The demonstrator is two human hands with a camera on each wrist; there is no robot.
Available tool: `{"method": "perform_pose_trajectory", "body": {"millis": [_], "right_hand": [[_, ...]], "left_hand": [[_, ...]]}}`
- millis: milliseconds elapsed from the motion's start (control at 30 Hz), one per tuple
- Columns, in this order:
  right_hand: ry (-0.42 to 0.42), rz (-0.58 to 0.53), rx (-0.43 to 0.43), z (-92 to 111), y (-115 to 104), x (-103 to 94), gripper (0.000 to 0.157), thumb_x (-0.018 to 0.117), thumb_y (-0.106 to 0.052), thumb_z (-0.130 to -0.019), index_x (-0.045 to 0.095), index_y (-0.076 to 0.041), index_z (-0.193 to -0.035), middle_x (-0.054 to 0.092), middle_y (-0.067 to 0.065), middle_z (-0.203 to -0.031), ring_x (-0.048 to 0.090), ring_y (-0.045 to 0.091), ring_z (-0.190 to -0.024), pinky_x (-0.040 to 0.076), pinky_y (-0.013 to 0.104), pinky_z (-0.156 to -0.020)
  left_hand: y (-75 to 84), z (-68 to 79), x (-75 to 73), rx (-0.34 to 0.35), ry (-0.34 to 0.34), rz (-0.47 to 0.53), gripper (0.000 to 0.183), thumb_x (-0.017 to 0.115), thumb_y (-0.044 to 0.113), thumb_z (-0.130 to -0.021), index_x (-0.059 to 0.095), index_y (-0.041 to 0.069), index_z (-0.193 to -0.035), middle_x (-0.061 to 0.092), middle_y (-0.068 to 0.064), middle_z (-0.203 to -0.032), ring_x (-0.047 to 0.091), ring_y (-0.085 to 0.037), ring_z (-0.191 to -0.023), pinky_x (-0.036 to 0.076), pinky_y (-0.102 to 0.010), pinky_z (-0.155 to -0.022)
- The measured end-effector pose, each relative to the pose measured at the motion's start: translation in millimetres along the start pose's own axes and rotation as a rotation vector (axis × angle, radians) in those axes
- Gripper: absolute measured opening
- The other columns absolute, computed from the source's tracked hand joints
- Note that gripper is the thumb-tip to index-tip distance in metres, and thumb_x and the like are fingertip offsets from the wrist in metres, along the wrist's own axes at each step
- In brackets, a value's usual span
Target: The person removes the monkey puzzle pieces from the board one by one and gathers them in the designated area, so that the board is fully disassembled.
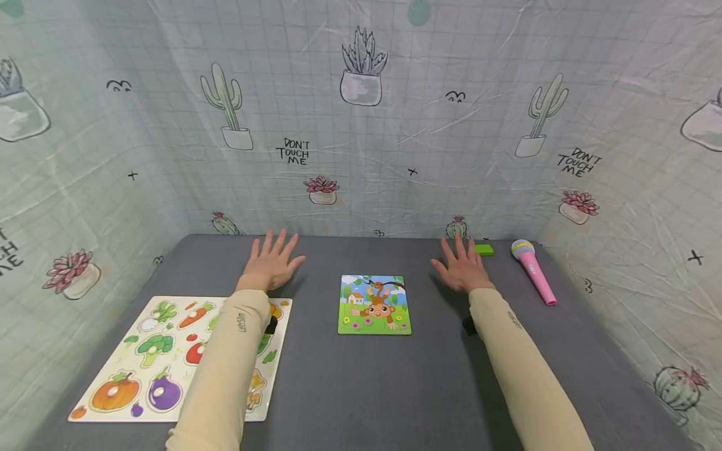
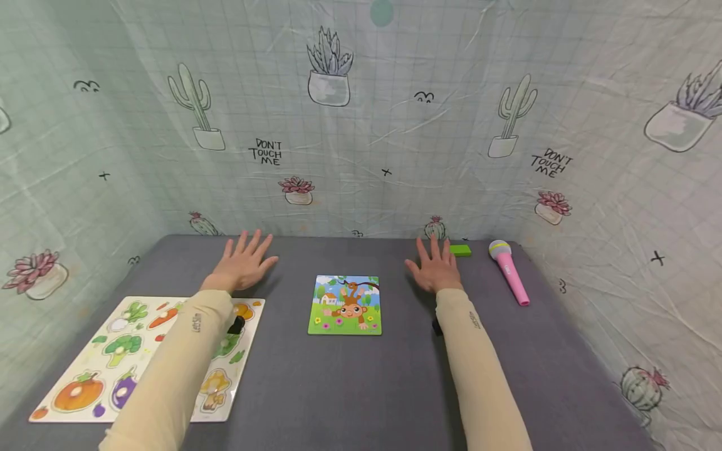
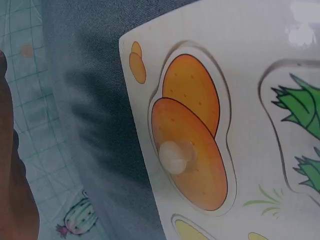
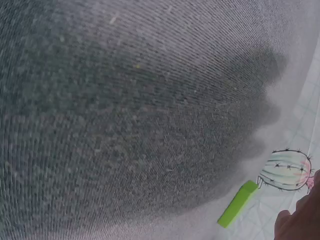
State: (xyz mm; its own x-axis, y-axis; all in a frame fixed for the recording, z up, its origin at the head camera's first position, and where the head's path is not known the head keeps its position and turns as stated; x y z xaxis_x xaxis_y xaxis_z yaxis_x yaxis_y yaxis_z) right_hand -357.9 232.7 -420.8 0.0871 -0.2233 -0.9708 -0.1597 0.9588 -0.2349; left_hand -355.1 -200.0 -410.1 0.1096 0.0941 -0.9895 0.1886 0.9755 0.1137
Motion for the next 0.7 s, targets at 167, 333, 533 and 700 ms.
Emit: {"method": "perform_pose_trajectory", "body": {"millis": [167, 333, 533, 700], "right_hand": [[-0.02, -0.031, -0.014, -2.5, -12.7, 3.1, 0.073, 0.035, -0.048, -0.104, 0.01, -0.003, -0.157, -0.001, 0.029, -0.159, -0.005, 0.054, -0.142, 0.005, 0.065, -0.114], [-0.032, -0.152, -0.105, -5.7, -50.2, 9.5, 0.068, 0.049, -0.038, -0.102, 0.028, 0.003, -0.152, 0.024, 0.03, -0.154, 0.019, 0.05, -0.141, 0.022, 0.063, -0.112], [-0.077, -0.397, -0.207, 0.9, -101.0, 22.2, 0.052, 0.06, -0.029, -0.099, 0.049, 0.0, -0.141, 0.048, 0.021, -0.139, 0.05, 0.037, -0.124, 0.046, 0.05, -0.098], [-0.106, -0.501, -0.23, 4.3, -129.4, 36.9, 0.04, 0.062, -0.023, -0.097, 0.058, -0.003, -0.132, 0.057, 0.013, -0.128, 0.058, 0.028, -0.111, 0.051, 0.042, -0.09]], "left_hand": [[17.2, 2.5, 4.8, 0.065, 0.002, 0.077, 0.067, 0.031, 0.047, -0.105, 0.014, 0.008, -0.158, 0.003, -0.02, -0.162, -0.003, -0.042, -0.147, 0.002, -0.059, -0.118], [52.9, 8.9, 18.7, 0.24, -0.003, 0.289, 0.061, 0.051, 0.034, -0.102, 0.037, -0.005, -0.147, 0.023, -0.026, -0.157, 0.021, -0.042, -0.144, 0.021, -0.054, -0.116], [84.4, 17.4, 36.0, 0.326, 0.068, 0.452, 0.047, 0.07, 0.019, -0.091, 0.059, -0.003, -0.131, 0.054, -0.019, -0.139, 0.047, -0.035, -0.132, 0.037, -0.048, -0.109], [93.9, 22.8, 43.4, 0.312, 0.12, 0.497, 0.039, 0.078, 0.015, -0.083, 0.068, -0.001, -0.118, 0.062, -0.014, -0.129, 0.053, -0.031, -0.125, 0.041, -0.044, -0.107]]}}
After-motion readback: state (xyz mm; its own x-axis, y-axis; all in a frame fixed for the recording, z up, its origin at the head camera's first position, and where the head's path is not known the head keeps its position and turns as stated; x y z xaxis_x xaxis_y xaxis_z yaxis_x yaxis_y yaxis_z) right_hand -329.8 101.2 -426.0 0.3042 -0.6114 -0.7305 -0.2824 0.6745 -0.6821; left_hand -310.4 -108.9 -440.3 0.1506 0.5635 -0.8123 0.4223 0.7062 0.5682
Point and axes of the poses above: each hand's wrist, its own z-axis away from the middle knuckle, its own x-axis out of the palm, y = z × x, the point moved 3 cm from there along -z, towards the middle knuckle
